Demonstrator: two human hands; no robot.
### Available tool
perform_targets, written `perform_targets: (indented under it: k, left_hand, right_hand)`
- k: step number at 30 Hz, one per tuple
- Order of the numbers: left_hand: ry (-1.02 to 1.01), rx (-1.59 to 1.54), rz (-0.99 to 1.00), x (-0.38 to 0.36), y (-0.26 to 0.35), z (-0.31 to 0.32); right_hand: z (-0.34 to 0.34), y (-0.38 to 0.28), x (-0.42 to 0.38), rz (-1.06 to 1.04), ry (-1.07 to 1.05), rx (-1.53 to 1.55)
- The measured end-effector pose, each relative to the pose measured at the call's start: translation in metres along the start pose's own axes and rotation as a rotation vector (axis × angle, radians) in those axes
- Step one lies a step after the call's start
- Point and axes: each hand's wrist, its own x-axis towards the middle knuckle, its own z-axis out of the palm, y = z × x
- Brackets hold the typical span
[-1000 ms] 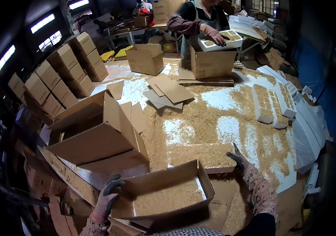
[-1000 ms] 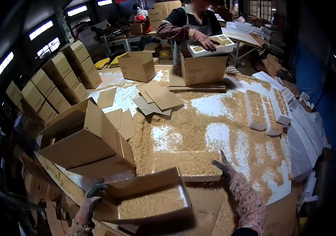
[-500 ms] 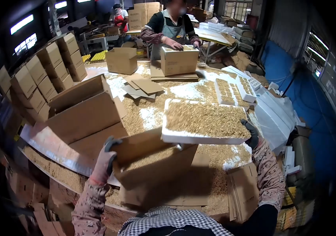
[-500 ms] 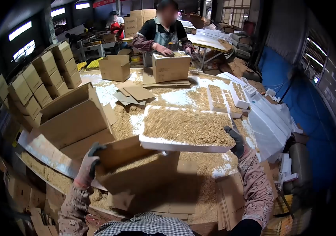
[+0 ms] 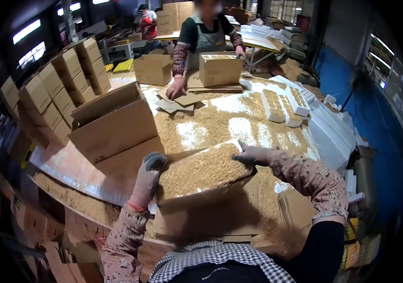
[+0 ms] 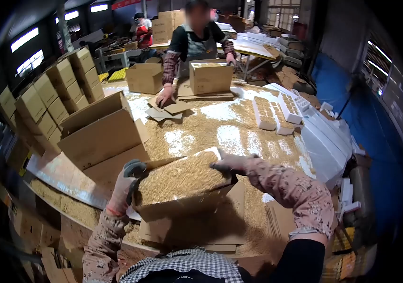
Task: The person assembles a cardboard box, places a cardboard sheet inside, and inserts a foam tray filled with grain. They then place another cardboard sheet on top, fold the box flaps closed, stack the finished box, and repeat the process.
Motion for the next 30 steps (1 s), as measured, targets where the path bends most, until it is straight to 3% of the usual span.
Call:
perform_targets:
  k: [1,3,4,6,9,10,13,14,15,18,19,21,23,24,25,27,30]
  left_hand:
    - [0.004,-0.065,-0.013,-0.001,-0.001,-0.003]
    - [-0.100,-0.090,0.016,-0.006,-0.001,-0.008]
    - [-0.100,-0.132,-0.013,-0.007,0.004,-0.006]
    - [-0.048,-0.133,-0.032,-0.006,0.006,-0.004]
    - [-0.036,-0.035,0.002,-0.002,-0.013,-0.022]
    - [-0.012,0.257,0.137,0.001,-0.036,-0.045]
    - [0.091,0.045,-0.069,-0.003,-0.046,-0.049]
    - [0.123,0.217,-0.050,-0.001,-0.024,-0.034]
    - [0.122,0.295,-0.004,0.001,-0.027,-0.032]
    - [0.146,0.187,-0.143,0.005,-0.017,-0.026]
    - [0.108,0.310,-0.107,0.005,-0.019,-0.033]
    - [0.177,0.109,-0.111,0.002,-0.029,-0.032]
    - [0.178,-0.014,-0.151,0.005,-0.032,-0.036]
    - [0.187,0.023,-0.312,0.003,-0.009,-0.026]
    - [0.203,-0.131,-0.335,0.003,-0.014,-0.027]
    - [0.175,-0.070,-0.251,0.007,-0.018,-0.033]
    - [0.180,-0.153,-0.321,0.010,-0.020,-0.038]
  right_hand:
    - [0.007,0.002,0.021,-0.004,0.105,-0.451]
    - [0.019,0.007,0.050,0.061,-0.001,-0.974]
    - [0.026,0.000,0.051,0.078,0.016,-0.945]
    - [0.034,-0.010,0.049,0.017,-0.340,-1.292]
    - [0.031,-0.041,0.052,0.003,-0.299,-1.192]
    - [0.028,-0.060,0.060,-0.021,-0.288,-1.166]
    - [0.027,-0.112,0.089,-0.088,-0.293,-1.078]
    - [0.009,-0.143,0.109,-0.136,-0.368,-0.907]
    - [0.001,-0.144,0.158,-0.137,-0.308,-0.742]
    - [0.006,-0.155,0.292,-0.314,-0.087,-0.688]
    - [0.021,-0.145,0.353,-0.296,-0.018,-0.692]
    - [0.056,-0.149,0.427,-0.291,0.110,-0.764]
    - [0.093,-0.159,0.451,-0.218,0.244,-0.655]
    - [0.120,-0.147,0.486,-0.077,0.377,-0.779]
    - [0.131,-0.143,0.511,0.022,0.348,-0.730]
    - [0.132,-0.142,0.505,0.164,0.384,-0.509]
    - [0.113,-0.086,0.567,0.146,0.529,-0.491]
